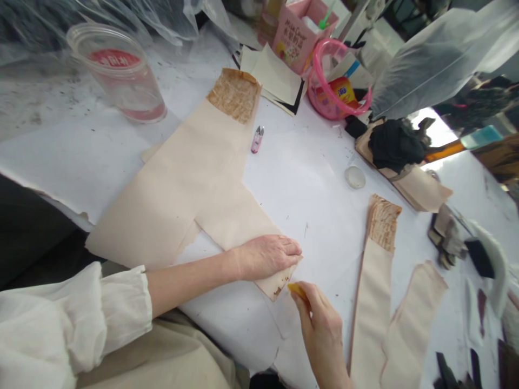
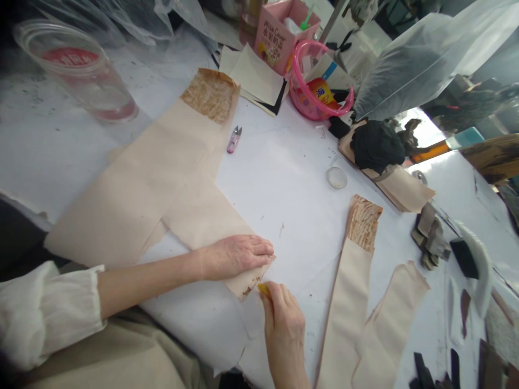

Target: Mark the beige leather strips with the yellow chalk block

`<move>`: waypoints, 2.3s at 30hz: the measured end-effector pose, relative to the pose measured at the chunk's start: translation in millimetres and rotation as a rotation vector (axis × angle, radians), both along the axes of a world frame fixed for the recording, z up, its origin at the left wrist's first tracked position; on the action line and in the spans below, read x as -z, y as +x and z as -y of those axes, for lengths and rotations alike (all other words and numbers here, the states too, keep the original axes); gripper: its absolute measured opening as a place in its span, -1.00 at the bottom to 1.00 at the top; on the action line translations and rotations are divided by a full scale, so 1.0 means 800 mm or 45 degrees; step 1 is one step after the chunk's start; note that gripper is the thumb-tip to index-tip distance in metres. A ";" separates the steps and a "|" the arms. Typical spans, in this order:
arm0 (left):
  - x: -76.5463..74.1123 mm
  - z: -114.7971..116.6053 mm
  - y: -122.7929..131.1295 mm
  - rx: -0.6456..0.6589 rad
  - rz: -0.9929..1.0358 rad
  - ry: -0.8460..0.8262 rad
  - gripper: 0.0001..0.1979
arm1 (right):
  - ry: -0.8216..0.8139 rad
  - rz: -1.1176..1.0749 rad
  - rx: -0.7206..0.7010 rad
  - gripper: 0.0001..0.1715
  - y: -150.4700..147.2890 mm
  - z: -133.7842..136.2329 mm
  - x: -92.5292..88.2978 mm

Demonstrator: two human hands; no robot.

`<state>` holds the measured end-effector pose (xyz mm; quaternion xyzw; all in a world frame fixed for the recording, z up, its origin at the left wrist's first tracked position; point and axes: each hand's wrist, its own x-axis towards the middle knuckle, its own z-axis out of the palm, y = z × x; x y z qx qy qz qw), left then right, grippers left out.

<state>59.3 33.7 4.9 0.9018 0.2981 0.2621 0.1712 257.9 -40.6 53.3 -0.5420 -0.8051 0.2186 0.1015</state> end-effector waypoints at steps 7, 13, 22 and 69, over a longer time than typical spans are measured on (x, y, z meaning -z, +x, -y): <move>0.005 -0.001 0.002 0.004 0.033 0.025 -0.89 | 0.179 0.041 -0.005 -0.78 -0.015 0.002 0.011; 0.005 0.001 0.002 -0.017 0.040 0.039 -0.90 | 0.073 0.018 0.024 -0.84 -0.003 0.008 -0.007; 0.004 0.000 0.001 0.003 0.008 0.042 -0.89 | 0.058 -0.036 0.109 -0.85 0.005 0.022 0.003; 0.006 -0.001 0.001 0.000 -0.005 0.027 -0.87 | -0.042 -0.167 0.173 -0.93 0.000 0.003 -0.015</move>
